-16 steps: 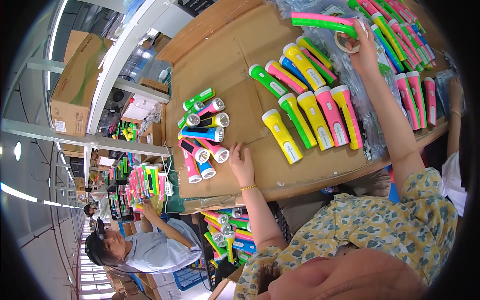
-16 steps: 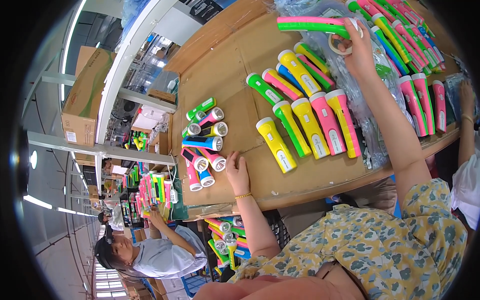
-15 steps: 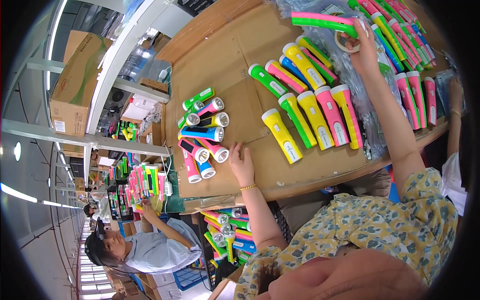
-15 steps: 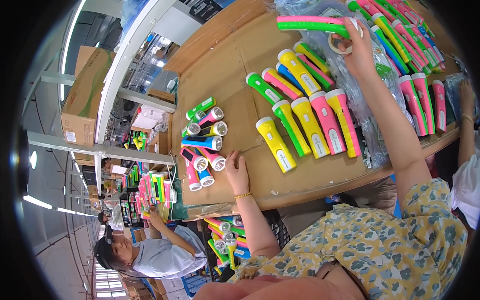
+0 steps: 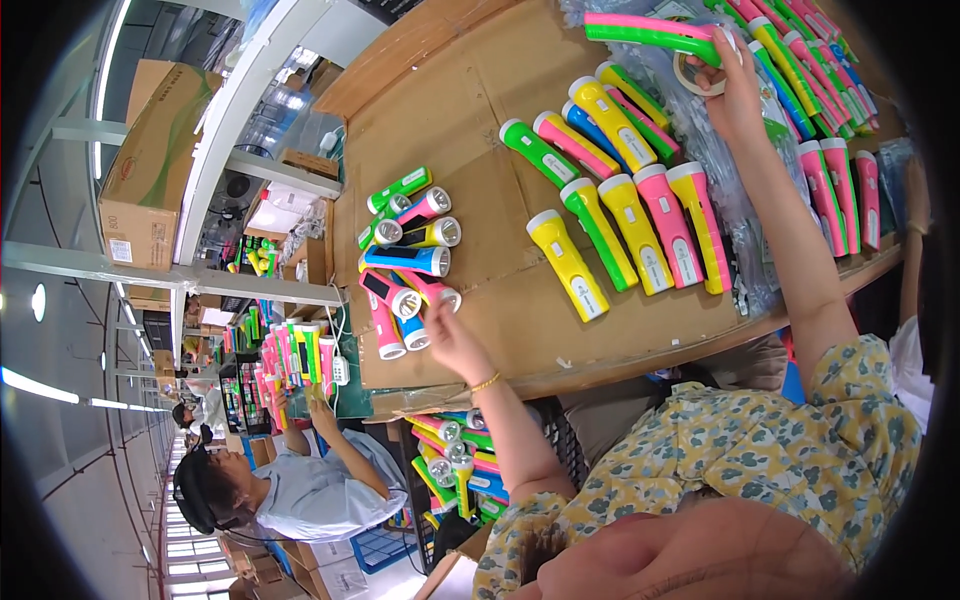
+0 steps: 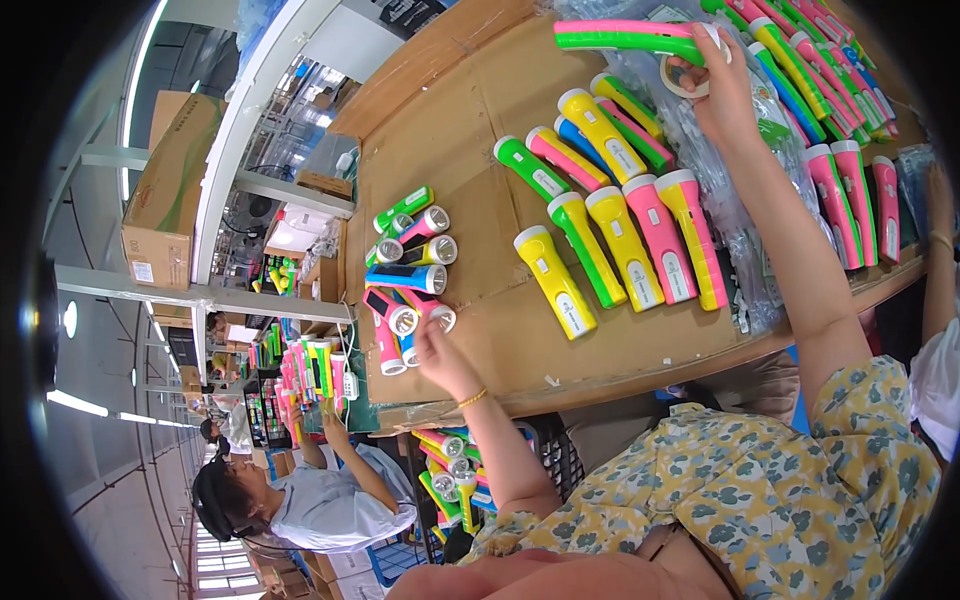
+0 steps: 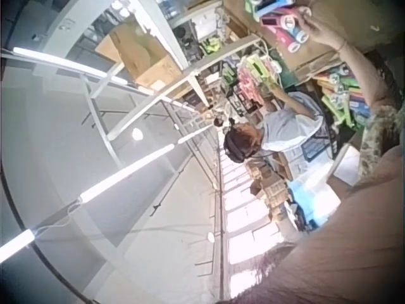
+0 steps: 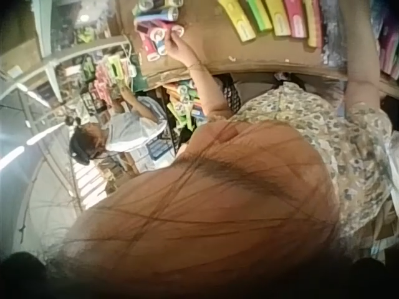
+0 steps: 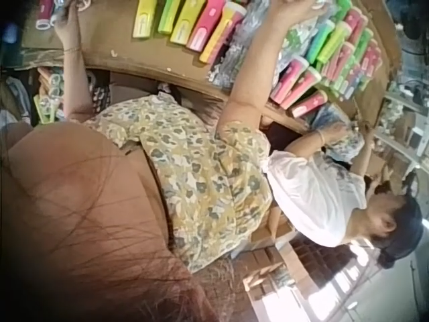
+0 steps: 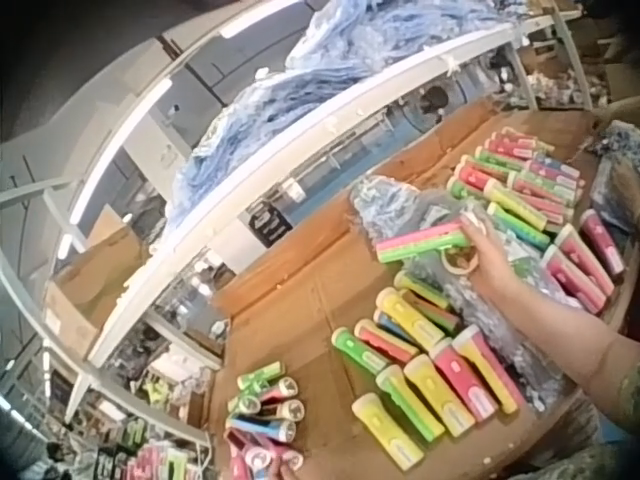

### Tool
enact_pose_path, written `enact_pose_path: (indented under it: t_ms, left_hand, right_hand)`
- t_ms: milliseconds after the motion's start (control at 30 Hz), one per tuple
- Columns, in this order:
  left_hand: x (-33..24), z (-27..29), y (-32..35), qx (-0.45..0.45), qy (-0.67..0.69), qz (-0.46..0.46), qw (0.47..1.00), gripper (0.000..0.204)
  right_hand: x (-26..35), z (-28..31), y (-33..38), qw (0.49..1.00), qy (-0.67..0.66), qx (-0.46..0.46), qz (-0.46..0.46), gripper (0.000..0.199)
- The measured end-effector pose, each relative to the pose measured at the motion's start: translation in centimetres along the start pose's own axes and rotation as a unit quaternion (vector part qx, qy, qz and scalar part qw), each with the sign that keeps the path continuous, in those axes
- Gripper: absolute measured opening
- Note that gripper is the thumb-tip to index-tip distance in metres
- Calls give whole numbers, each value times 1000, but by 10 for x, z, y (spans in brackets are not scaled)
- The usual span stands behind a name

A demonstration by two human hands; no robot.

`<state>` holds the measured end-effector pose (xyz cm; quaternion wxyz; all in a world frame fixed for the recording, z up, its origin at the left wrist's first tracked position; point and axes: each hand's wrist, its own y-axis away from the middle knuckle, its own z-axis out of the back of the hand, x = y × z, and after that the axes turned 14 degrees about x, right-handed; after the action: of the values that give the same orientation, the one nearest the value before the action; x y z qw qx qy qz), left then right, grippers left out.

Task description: Inspecting and organizing solar-powered flashlights on a factory workbench.

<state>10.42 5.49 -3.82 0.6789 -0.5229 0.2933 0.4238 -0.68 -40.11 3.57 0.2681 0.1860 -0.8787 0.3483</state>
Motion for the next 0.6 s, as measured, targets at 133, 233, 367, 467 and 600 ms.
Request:
enact_pose_path:
  t_ms: [133,233,367,467,600]
  left_hand:
    - [16,88,-41,-151,-327,0,933,29]
    - [93,142,-49,-60,-413,67,906,48]
    - [78,144,-57,25,-330,121,936,51]
    - [44,120,-55,-59,-153,205,965,47]
    - [30,143,-48,-109,14,258,960,54]
  right_hand:
    - [6,-9,4,999,19,-40,0,39]
    - [12,-36,7,999,-12,-44,-8,43]
    - [21,-47,11,994,-25,-106,-27,46]
    - [18,-36,12,994,-35,-103,-18,45]
    - [14,-50,12,994,-27,-105,-31,45]
